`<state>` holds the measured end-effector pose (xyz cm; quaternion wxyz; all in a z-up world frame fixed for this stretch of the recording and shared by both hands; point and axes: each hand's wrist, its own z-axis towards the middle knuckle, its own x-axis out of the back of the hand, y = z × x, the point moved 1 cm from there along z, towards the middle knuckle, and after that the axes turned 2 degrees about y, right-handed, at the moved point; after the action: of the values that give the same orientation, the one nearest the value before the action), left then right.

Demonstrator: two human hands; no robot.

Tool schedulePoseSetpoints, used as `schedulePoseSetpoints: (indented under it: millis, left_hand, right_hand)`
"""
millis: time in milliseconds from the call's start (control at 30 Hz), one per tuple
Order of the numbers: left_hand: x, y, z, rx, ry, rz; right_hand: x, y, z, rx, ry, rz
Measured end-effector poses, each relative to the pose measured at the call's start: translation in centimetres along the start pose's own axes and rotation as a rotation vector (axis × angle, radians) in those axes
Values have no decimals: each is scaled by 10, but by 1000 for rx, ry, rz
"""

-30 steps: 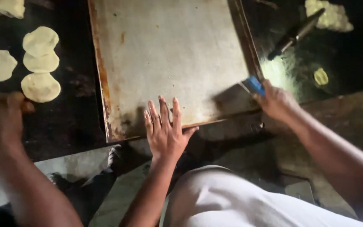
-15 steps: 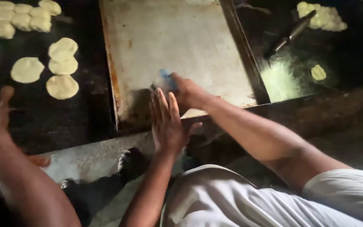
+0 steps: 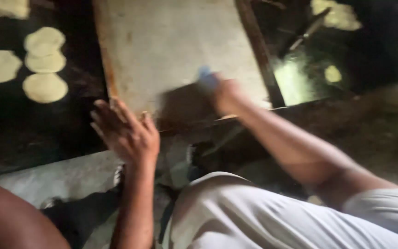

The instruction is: The recorder prepares small pieces of dough using a rolling pin and places them on a metal tray.

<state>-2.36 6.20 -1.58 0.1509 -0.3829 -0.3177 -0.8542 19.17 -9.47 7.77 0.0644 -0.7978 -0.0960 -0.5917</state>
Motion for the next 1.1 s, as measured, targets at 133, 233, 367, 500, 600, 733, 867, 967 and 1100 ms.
schedulePoseSetpoints:
  millis: [133, 233, 367, 500, 600, 733, 867, 967, 1100]
  left_hand:
    - [4, -1, 9, 2, 5, 78]
    - [8, 0, 10, 28, -18, 80]
    - [14, 2, 11, 30, -44, 92]
    - [6, -1, 8, 27, -69, 82]
    - [0, 1, -3, 6, -16, 79]
    - [2, -1, 4, 10, -13, 75]
    - [-6, -1, 0, 33, -49, 50]
    - [4, -2, 5, 26, -3, 42]
    - [6, -4, 11, 44, -41, 43]
  right_hand:
    - [3, -8, 9, 184, -109, -94]
    - [3, 87, 60, 114, 11, -168]
    - [-15, 177, 84, 150, 200, -293]
    - [-41, 124, 66, -84, 184, 233]
    - [-7, 45, 13, -322, 6, 435]
    - [-9, 108, 53, -102, 40, 147]
    - [-18, 136, 65, 303, 261, -211]
    - [-6, 109, 47, 106, 84, -148]
    - [-2, 152, 71, 116, 125, -267]
